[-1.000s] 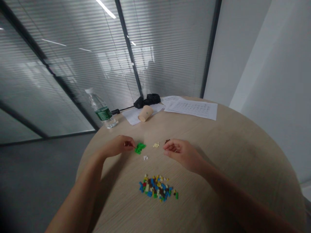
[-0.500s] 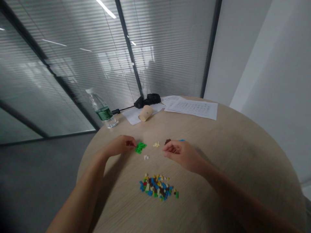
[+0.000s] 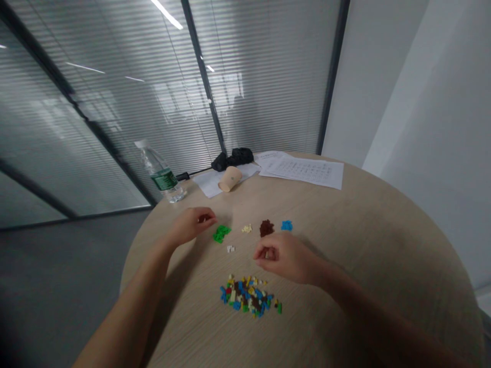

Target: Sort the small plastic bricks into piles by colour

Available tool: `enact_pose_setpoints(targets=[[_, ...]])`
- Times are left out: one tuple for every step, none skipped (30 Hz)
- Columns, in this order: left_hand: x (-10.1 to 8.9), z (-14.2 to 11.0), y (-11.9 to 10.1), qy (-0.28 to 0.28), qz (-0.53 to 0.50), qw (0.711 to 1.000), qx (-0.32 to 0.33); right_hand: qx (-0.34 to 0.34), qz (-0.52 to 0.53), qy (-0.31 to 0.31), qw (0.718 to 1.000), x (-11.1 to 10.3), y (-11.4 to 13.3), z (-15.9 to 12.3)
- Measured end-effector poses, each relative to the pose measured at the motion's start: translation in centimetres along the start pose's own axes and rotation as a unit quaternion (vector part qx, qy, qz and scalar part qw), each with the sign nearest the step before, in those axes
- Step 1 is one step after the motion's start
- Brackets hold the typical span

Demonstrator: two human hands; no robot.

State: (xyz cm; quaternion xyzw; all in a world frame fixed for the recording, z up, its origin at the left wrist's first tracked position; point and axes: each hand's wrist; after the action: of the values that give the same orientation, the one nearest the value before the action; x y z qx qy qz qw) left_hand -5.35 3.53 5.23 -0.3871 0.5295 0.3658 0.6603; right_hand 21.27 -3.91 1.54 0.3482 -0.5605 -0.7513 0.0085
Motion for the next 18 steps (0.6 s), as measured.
enact_pose_setpoints(targets=[[-0.1,0.0,-0.3,-0.016,0.004,1.0,0.002,-0.019,-0.025,0.018,0.999,0.1,0.3,-0.1],[-0.1,0.0,-0.7,-0.03,0.005,1.0,0.006,-0.041,-0.049,0.033,0.997,0.2,0.5,-0.1],[0.0,0.0,-1.0,-0.039,0.002,0.999,0.012,-0.061,-0.07,0.044,0.995,0.3,0.7,-0.2],[0.0,0.0,-1.4,-0.045,-0.003,0.999,0.02,-0.078,-0.086,0.051,0.992,0.4,0.9,-0.3],[0.1,-0.1,-1.8,-0.048,-0.011,0.998,0.031,-0.089,-0.097,0.057,0.99,0.5,0.9,-0.3],[0.2,-0.1,-2.2,-0.049,-0.021,0.997,0.047,-0.097,-0.1,0.064,0.988,0.7,1.0,-0.3],[0.3,-0.1,-2.7,-0.046,-0.033,0.996,0.069,-0.101,-0.1,0.073,0.987,0.8,0.9,-0.4],[0.4,-0.2,-3.2,-0.04,-0.047,0.993,0.096,-0.103,-0.098,0.082,0.986,0.9,0.9,-0.4],[0.5,-0.2,-3.7,-0.031,-0.063,0.99,0.124,-0.102,-0.097,0.088,0.986,1.0,0.8,-0.4],[0.7,-0.3,-4.2,-0.021,-0.076,0.986,0.149,-0.1,-0.097,0.091,0.986,1.1,0.8,-0.5],[0.8,-0.3,-4.6,-0.011,-0.084,0.982,0.168,-0.095,-0.099,0.089,0.987,1.2,0.8,-0.5],[0.9,-0.4,-4.9,-0.002,-0.088,0.979,0.183,-0.09,-0.102,0.084,0.987,1.2,0.7,-0.5],[1.0,-0.4,-5.2,0.007,-0.086,0.977,0.194,-0.085,-0.105,0.077,0.988,1.3,0.8,-0.5],[1.1,-0.4,-5.3,0.014,-0.081,0.976,0.202,-0.083,-0.11,0.072,0.988,1.4,0.8,-0.5],[1.2,-0.4,-5.4,0.019,-0.074,0.976,0.205,-0.083,-0.116,0.07,0.987,1.5,0.8,-0.5],[1.3,-0.4,-5.4,0.021,-0.067,0.976,0.205,-0.086,-0.122,0.069,0.986,1.5,0.8,-0.6],[1.3,-0.4,-5.3,0.022,-0.061,0.977,0.204,-0.088,-0.128,0.07,0.985,1.6,0.8,-0.6],[1.4,-0.4,-5.2,0.021,-0.057,0.978,0.202,-0.091,-0.134,0.071,0.984,1.7,0.8,-0.6]])
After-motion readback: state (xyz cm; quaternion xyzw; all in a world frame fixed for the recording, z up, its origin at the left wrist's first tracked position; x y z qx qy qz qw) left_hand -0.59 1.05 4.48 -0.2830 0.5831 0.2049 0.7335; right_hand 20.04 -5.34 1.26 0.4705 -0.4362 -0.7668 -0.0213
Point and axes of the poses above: each hand's wrist, its own z-axis towards the middle knuckle, its own x-axis out of the palm, y = z × x, and after that the axes turned 7 degrees about z, right-handed
